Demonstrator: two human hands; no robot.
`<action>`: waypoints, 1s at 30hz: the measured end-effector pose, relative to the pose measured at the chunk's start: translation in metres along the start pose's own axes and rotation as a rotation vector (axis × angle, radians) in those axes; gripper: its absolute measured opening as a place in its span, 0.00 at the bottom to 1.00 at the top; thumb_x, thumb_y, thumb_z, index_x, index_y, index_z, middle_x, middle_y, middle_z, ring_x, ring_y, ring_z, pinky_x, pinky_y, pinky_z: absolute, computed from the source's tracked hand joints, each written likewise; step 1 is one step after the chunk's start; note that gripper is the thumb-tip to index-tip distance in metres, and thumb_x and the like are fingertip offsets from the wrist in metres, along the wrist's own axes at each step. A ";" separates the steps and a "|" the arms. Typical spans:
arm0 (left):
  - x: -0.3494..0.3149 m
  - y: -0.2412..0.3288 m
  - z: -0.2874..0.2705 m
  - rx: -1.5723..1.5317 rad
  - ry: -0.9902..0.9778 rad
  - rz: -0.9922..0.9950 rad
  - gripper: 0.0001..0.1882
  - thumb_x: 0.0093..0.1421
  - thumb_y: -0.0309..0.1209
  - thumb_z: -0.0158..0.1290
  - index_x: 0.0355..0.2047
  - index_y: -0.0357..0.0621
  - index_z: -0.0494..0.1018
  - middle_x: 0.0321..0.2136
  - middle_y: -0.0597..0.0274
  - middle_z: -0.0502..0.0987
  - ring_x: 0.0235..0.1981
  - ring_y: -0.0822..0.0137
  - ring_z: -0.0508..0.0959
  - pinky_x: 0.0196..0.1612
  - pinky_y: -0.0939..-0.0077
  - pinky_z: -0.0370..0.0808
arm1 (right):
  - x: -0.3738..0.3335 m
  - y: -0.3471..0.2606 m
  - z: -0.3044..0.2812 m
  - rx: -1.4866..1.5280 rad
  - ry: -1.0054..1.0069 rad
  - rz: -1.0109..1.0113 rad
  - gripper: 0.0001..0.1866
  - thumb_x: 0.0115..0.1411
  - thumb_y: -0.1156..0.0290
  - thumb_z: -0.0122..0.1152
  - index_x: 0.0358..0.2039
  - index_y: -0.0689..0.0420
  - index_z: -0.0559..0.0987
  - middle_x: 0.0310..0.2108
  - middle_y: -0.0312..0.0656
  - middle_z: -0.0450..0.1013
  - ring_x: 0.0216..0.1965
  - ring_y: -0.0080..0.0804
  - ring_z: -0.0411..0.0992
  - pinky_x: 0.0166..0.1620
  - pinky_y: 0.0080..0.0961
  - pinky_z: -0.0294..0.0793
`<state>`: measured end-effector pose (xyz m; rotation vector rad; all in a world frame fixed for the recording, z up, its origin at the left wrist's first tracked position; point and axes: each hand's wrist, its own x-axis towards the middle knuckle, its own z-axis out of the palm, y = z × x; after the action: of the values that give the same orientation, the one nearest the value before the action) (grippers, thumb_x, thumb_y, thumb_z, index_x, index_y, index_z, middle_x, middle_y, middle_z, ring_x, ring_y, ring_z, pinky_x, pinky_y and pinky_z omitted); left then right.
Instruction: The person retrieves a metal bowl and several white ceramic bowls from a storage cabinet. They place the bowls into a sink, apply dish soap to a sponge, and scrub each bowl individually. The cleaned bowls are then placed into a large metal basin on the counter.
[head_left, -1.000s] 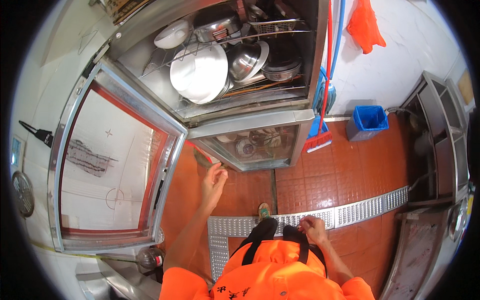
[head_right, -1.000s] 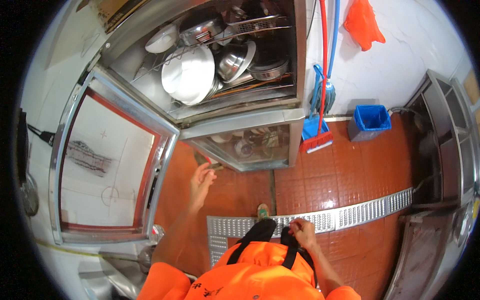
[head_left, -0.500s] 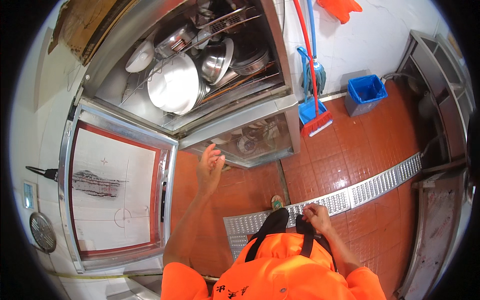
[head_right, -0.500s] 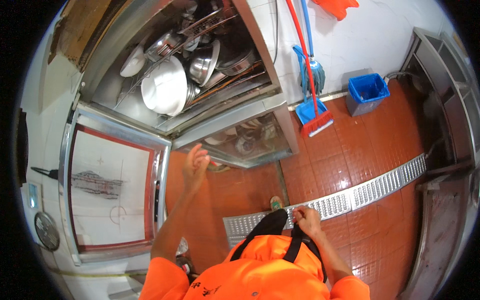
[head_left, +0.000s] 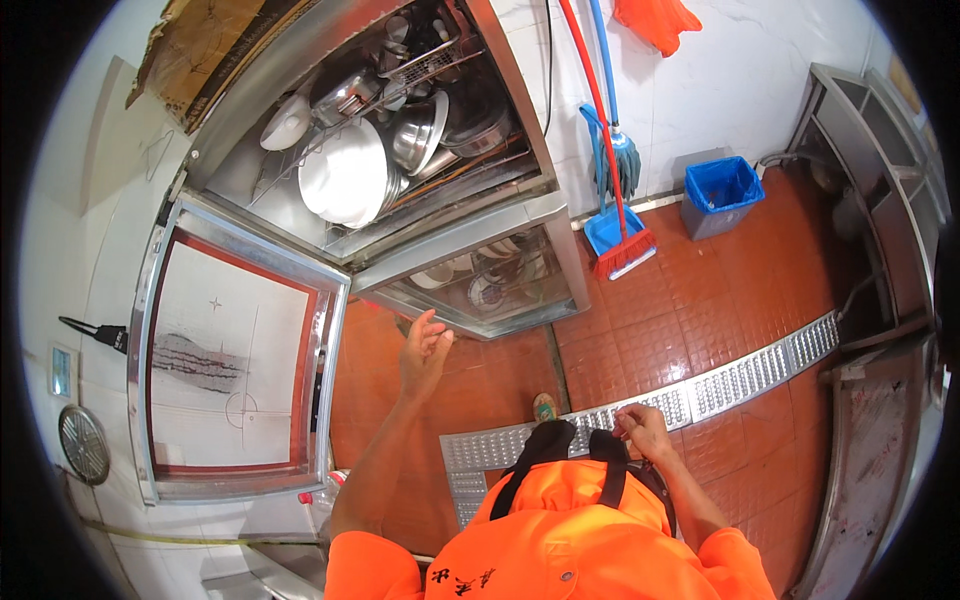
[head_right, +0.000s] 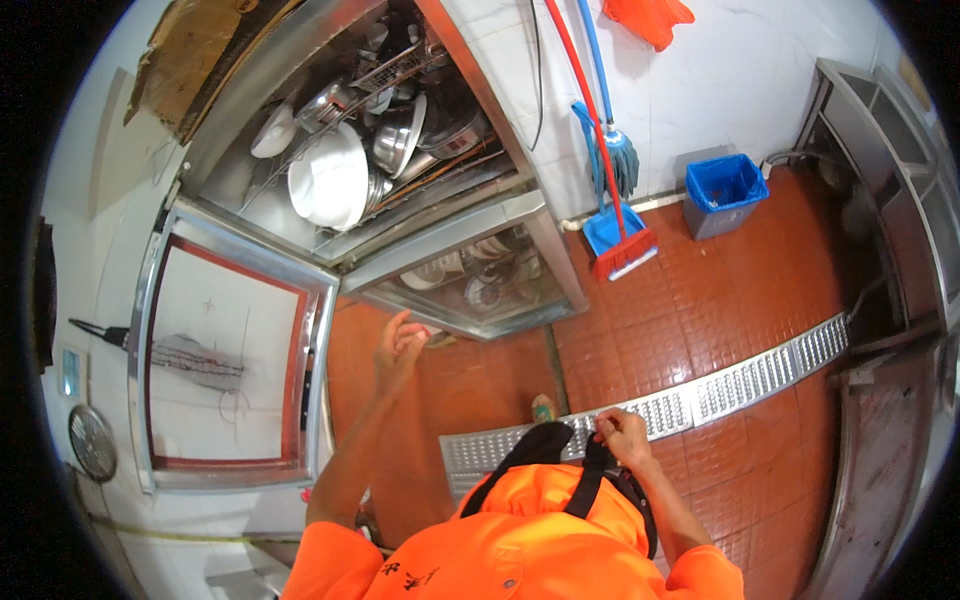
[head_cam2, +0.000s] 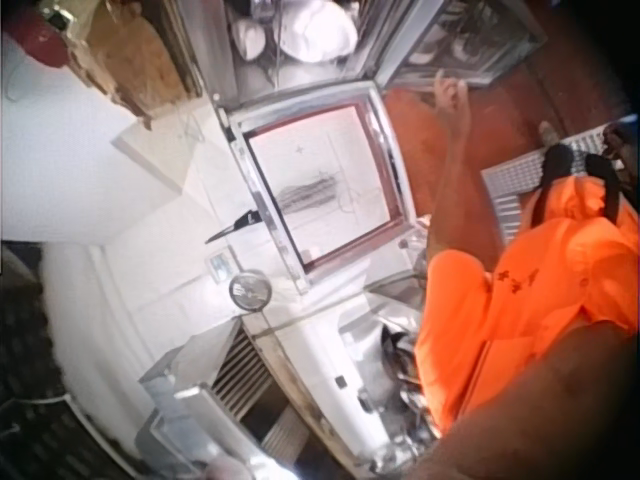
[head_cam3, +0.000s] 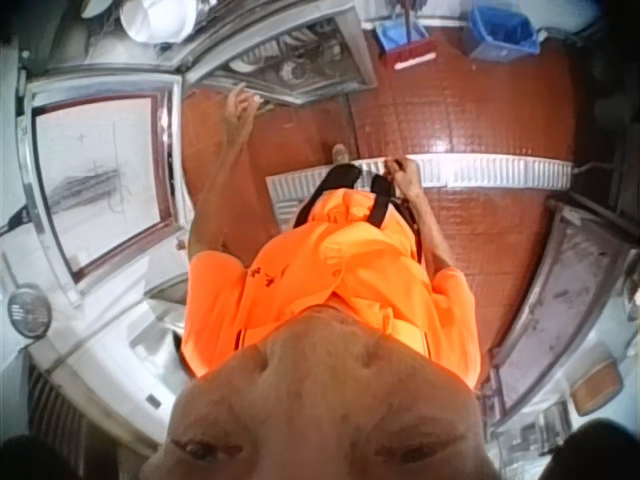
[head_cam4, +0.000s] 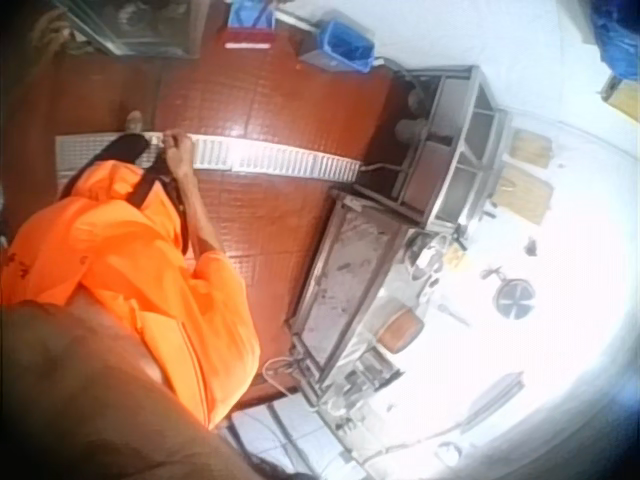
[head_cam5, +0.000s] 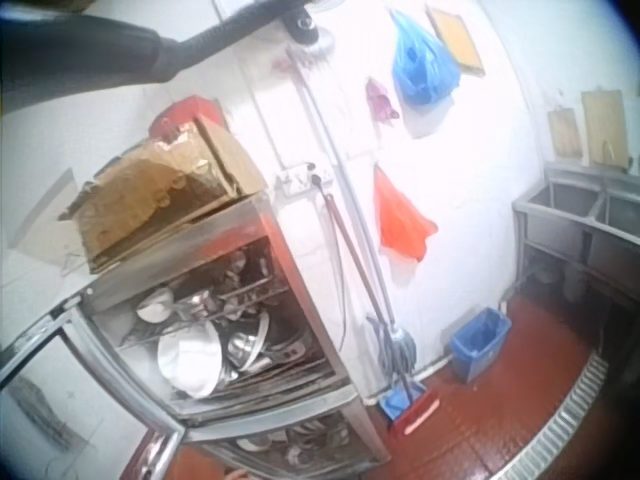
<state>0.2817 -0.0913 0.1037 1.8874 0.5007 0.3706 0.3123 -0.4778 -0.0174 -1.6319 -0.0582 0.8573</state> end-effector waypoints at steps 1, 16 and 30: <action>-0.002 0.002 0.002 -0.002 0.015 -0.023 0.27 0.58 0.31 0.54 0.56 0.38 0.59 0.41 0.56 0.70 0.37 0.74 0.73 0.37 0.83 0.71 | -0.002 -0.003 -0.004 -0.020 -0.002 0.014 0.09 0.60 0.74 0.51 0.36 0.68 0.75 0.27 0.43 0.75 0.26 0.28 0.76 0.27 0.20 0.74; 0.137 0.054 0.018 -0.287 0.280 0.083 0.35 0.58 0.37 0.55 0.61 0.43 0.52 0.55 0.44 0.62 0.57 0.59 0.62 0.57 0.68 0.61 | 0.091 -0.242 0.051 -0.208 0.200 -0.742 0.16 0.56 0.71 0.58 0.45 0.62 0.73 0.36 0.46 0.75 0.35 0.33 0.74 0.36 0.25 0.72; 0.226 0.061 0.032 0.003 0.471 0.406 0.34 0.59 0.39 0.52 0.60 0.33 0.52 0.56 0.41 0.60 0.57 0.51 0.62 0.58 0.64 0.59 | 0.250 -0.429 0.137 -0.687 0.349 -1.131 0.19 0.56 0.69 0.55 0.47 0.63 0.71 0.44 0.56 0.70 0.44 0.52 0.70 0.50 0.39 0.65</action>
<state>0.5015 -0.0213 0.1532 1.9008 0.4194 1.0982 0.5946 -0.1269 0.2337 -1.9473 -1.0122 -0.3729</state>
